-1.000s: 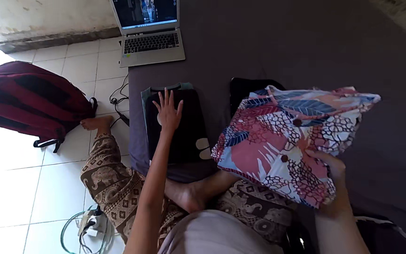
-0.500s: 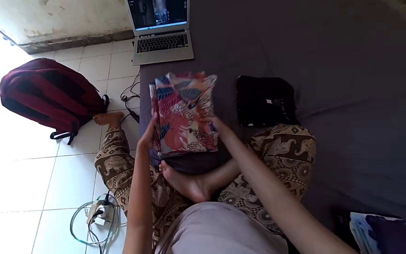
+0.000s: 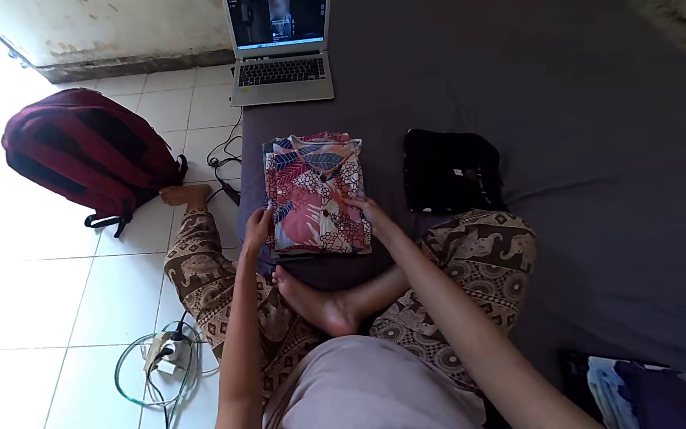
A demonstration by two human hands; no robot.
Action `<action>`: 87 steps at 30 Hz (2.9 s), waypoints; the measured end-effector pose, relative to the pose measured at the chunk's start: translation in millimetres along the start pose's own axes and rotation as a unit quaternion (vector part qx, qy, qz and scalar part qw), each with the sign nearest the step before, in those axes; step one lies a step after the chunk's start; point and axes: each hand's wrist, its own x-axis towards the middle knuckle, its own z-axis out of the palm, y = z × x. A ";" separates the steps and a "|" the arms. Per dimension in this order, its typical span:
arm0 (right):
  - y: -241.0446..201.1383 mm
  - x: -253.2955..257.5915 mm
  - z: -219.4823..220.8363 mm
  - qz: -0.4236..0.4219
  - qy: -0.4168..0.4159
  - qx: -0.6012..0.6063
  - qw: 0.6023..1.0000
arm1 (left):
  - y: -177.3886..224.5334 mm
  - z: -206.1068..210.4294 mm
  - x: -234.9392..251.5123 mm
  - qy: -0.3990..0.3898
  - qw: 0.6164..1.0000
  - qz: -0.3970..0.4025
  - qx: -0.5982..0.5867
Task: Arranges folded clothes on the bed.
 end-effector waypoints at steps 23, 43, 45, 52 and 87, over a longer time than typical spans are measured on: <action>-40.5 -24.2 18.2 0.000 -0.073 -0.006 0.997 | -24.4 12.2 -87.9 0.061 0.989 -0.018 0.136; -1.7 -10.9 2.6 -0.074 -0.012 -0.066 0.995 | -39.4 14.6 -98.4 0.053 0.979 -0.050 0.192; 3.1 -9.7 2.3 -0.085 -0.004 -0.067 0.994 | -33.7 14.6 -99.0 0.045 0.973 -0.072 0.216; 12.5 -11.5 -5.0 -0.096 0.097 -0.080 0.987 | -24.5 39.9 -119.1 0.104 0.967 -0.017 0.233; -2.3 -44.9 71.6 -0.434 0.092 -0.430 0.786 | 8.6 105.6 -97.9 0.214 0.873 0.280 0.338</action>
